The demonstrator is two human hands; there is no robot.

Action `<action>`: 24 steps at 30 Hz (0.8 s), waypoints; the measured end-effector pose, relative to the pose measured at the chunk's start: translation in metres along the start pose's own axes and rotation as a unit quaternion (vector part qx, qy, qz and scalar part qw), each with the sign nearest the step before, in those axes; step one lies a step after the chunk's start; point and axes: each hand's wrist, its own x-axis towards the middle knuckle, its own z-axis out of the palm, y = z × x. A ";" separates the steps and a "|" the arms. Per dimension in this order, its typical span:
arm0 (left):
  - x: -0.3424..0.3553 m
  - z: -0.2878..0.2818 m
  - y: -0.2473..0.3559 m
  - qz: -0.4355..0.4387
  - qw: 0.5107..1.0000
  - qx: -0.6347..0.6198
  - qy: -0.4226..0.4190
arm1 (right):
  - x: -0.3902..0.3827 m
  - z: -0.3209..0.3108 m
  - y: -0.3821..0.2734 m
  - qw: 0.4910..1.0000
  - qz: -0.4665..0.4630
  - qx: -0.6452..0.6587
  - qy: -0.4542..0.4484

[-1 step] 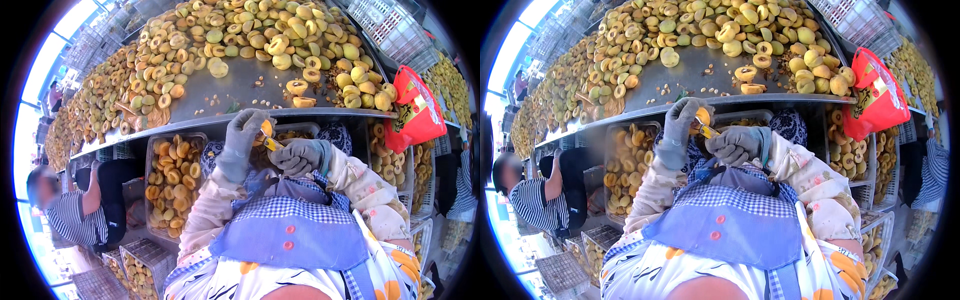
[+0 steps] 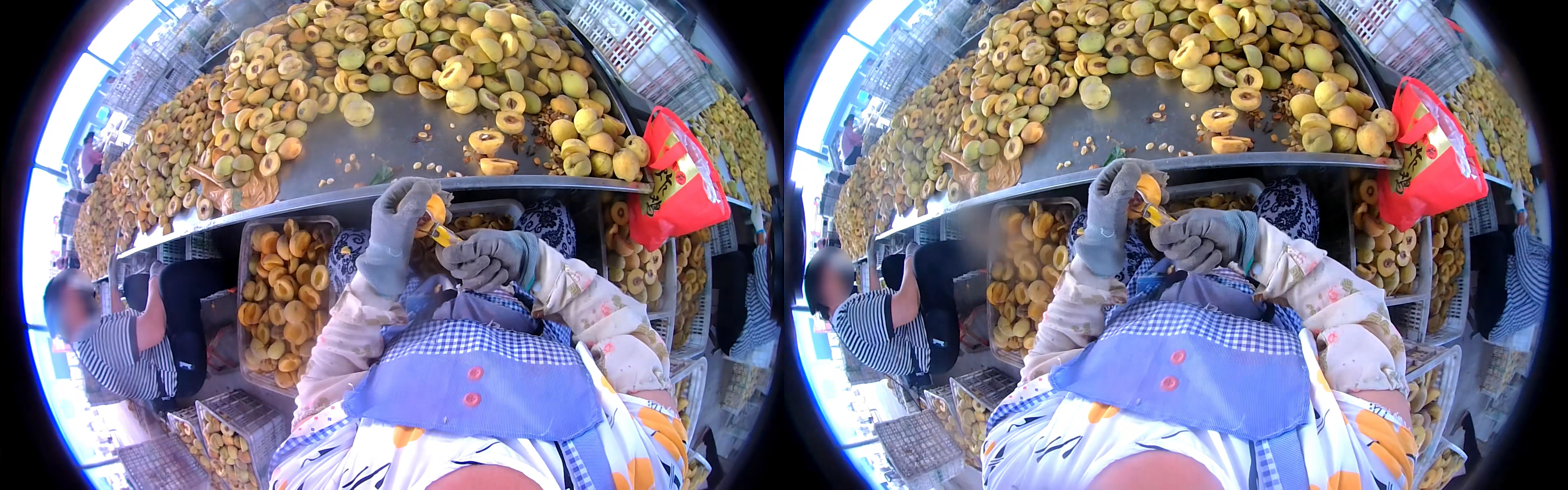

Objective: The person uses a small knife to remove the pits from fresh apricots on a metal table. They place the pitted fruit into a white plastic crate and periodically transfer the crate to a larger stack. The person also handles a crate of apricot pits, pouring them onto the table.

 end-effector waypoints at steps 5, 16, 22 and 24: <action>0.013 -0.047 -0.020 -0.129 0.908 -0.383 0.112 | 0.024 0.037 0.000 0.693 0.166 -0.608 0.351; -0.074 -0.277 0.011 -0.105 0.644 0.671 0.352 | -0.009 -0.092 -0.005 0.456 0.187 -0.689 0.532; 0.111 -0.264 0.043 0.095 0.672 0.681 0.274 | -0.009 -0.117 -0.016 0.475 0.217 -0.647 0.555; 0.160 -0.281 0.044 0.047 0.588 0.736 0.333 | -0.008 -0.123 -0.012 0.489 0.190 -0.639 0.562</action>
